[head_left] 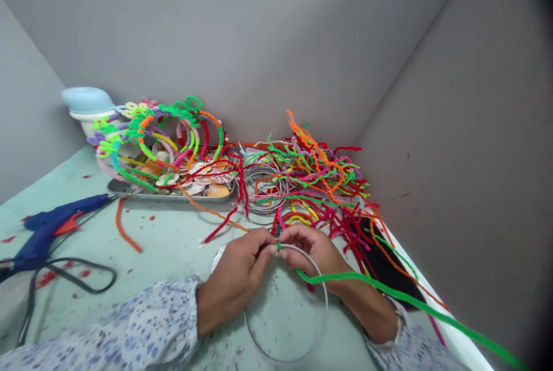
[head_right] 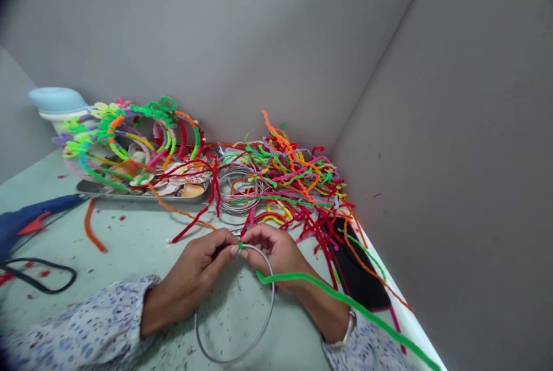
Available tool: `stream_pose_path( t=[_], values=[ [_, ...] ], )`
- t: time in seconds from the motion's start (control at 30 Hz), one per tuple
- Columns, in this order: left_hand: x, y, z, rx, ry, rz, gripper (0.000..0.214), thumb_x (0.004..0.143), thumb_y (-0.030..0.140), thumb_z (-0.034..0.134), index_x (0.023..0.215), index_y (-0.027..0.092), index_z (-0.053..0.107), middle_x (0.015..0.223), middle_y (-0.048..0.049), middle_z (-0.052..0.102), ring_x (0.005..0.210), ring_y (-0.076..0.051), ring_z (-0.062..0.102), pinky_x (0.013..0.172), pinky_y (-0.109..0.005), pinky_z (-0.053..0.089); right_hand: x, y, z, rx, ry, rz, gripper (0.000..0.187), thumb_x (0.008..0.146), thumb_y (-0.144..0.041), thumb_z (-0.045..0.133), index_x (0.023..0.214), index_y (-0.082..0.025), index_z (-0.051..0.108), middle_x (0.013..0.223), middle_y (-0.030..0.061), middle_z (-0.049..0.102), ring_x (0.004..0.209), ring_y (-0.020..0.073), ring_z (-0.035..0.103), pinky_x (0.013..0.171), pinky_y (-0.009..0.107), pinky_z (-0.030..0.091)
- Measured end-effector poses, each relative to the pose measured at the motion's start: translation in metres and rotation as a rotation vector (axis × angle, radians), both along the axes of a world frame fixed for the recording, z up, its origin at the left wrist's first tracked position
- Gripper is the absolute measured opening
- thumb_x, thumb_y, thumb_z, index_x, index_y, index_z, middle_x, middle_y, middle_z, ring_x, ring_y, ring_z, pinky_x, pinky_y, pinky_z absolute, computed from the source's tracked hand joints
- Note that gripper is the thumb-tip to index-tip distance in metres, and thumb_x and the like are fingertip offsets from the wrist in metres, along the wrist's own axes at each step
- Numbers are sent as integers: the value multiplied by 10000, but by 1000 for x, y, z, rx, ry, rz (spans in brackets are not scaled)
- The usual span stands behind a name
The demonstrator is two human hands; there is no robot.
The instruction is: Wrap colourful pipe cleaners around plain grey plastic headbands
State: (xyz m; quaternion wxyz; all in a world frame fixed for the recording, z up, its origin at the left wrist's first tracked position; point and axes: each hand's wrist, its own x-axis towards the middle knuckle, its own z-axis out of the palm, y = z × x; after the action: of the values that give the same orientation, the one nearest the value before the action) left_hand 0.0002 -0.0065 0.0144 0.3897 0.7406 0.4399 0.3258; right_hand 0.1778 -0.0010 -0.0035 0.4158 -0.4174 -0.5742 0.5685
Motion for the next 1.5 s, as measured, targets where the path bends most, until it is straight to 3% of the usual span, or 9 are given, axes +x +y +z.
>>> stream_pose_path(
  t=[0.23, 0.4, 0.57, 0.87, 1.07, 1.23, 1.5],
  values=[
    [0, 1, 0, -69, -22, 33, 197, 901, 284, 459, 775, 185, 574, 702, 24, 558, 683, -142, 501, 623, -240, 352, 5, 0, -3, 315, -256, -64, 91, 780, -218, 651, 860, -181, 672, 761, 24, 620, 665, 139, 567, 586, 254, 449],
    [0, 3, 1, -119, -37, 16, 204, 883, 292, 455, 760, 177, 570, 684, 17, 544, 671, -148, 488, 613, -242, 345, 11, 2, 0, 570, -401, -24, 147, 780, -126, 611, 882, -197, 689, 792, 42, 656, 712, 165, 602, 639, 284, 478],
    [-2, 7, 1, -181, -55, -48, 167, 852, 267, 472, 750, 172, 564, 660, 24, 518, 649, -142, 456, 601, -237, 331, 17, 6, -2, 778, -450, 33, 165, 826, -154, 574, 936, -208, 684, 824, 66, 688, 753, 185, 629, 665, 307, 512],
    [-3, 18, -3, -413, -203, -138, 140, 784, 271, 549, 704, 156, 549, 576, 60, 431, 549, -98, 369, 527, -218, 274, 19, 0, 3, 978, -666, 41, 226, 879, -133, 523, 1028, -212, 672, 886, 86, 699, 795, 191, 653, 658, 286, 509],
    [-2, 23, -1, -554, -264, -171, 185, 732, 318, 604, 678, 150, 549, 500, 64, 434, 456, -73, 338, 452, -212, 235, 20, -1, 4, 992, -654, 40, 224, 891, -145, 516, 1026, -223, 676, 877, 74, 706, 789, 186, 657, 655, 283, 511],
    [-4, 30, -8, -660, -276, -191, 211, 715, 346, 632, 677, 155, 552, 486, 56, 468, 393, -58, 318, 393, -206, 204, 22, 2, -7, 859, -557, 69, 233, 852, -137, 566, 1033, -234, 676, 910, 75, 702, 833, 196, 647, 719, 311, 523],
    [-7, 31, -6, -632, -226, -246, 281, 758, 421, 626, 706, 161, 532, 502, 73, 441, 408, -54, 297, 408, -202, 197, 20, 3, -9, 673, -496, 51, 198, 809, -138, 601, 966, -223, 689, 834, 60, 690, 734, 185, 629, 665, 296, 499]
  ],
)
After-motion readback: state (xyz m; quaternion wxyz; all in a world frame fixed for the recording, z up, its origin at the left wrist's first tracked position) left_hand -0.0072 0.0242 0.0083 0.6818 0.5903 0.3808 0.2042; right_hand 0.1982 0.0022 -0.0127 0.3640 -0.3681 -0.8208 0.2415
